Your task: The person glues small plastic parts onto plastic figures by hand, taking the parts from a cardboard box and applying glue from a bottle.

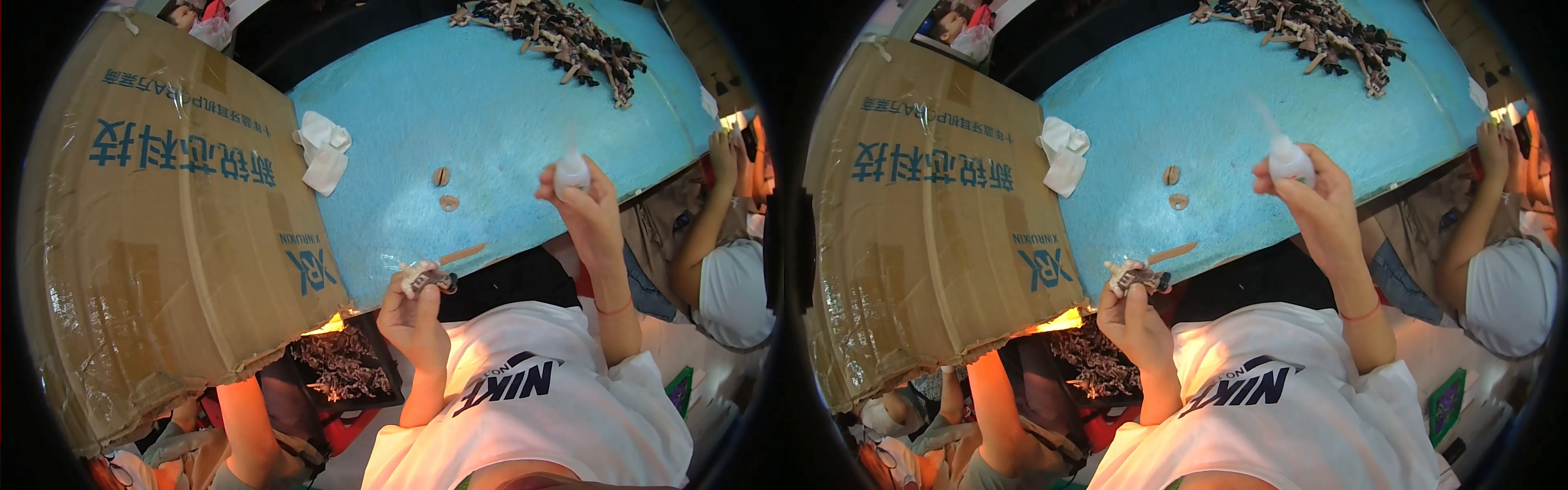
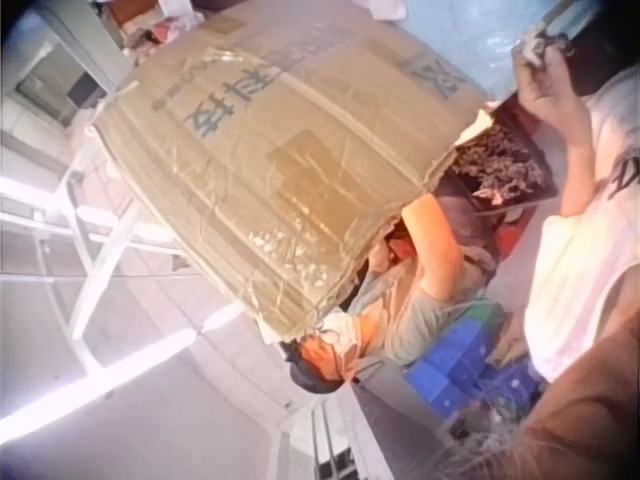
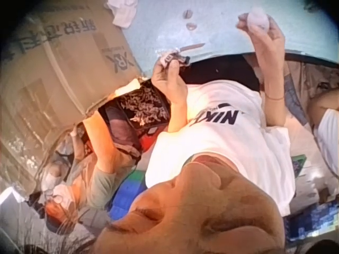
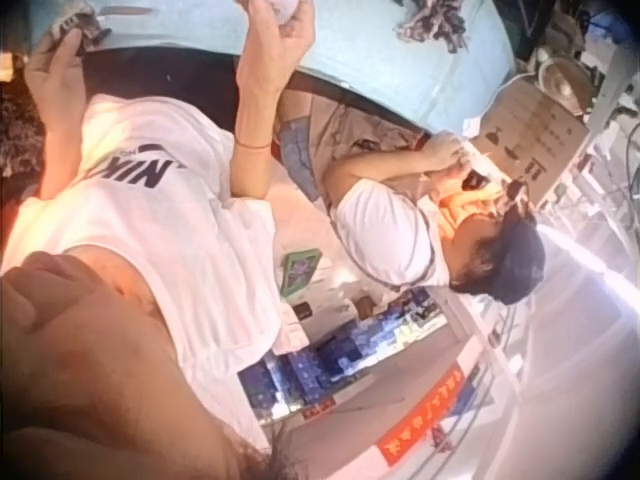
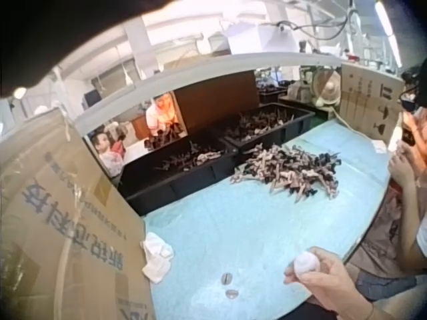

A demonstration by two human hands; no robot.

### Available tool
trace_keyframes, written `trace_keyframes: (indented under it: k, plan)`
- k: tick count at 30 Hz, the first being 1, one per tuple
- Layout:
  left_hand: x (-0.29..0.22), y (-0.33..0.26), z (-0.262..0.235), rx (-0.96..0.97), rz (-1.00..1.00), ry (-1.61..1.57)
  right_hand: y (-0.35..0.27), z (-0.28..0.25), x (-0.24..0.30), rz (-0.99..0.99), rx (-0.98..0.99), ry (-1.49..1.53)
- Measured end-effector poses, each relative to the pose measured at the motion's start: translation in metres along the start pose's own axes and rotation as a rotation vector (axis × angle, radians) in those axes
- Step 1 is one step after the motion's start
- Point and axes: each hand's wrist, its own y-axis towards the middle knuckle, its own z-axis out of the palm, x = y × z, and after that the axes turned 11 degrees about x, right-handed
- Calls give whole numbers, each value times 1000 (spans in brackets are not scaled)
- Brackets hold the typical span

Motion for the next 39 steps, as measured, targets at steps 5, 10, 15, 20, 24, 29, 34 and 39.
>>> trace_keyframes:
  k: [5, 10, 15, 20, 24, 29, 34, 39]
  plan:
    - [-8, 1, -6, -72, -50, -67, 44, -28, -22, -178, 148, -747]
    - [-5, -2, -12, -60, -17, -120, 75, -40, -50, -215, 78, -1074]
    - [-4, 1, -14, -78, -34, -89, 72, -43, -55, -423, -29, -1223]
    - [-5, 3, -15, -76, 12, -20, 33, -13, -31, -350, -121, -1145]
    - [-11, 3, -11, -62, -36, 28, 29, 20, -60, -354, 336, -1196]
    - [-7, -1, -11, -80, 34, 43, 31, 40, -73, -254, 381, -1398]
    - [-10, -5, -12, -81, 37, 72, 20, 31, -54, 98, 452, -841]
    - [3, -6, -12, -47, 130, 203, 7, 18, -21, 183, 356, -246]
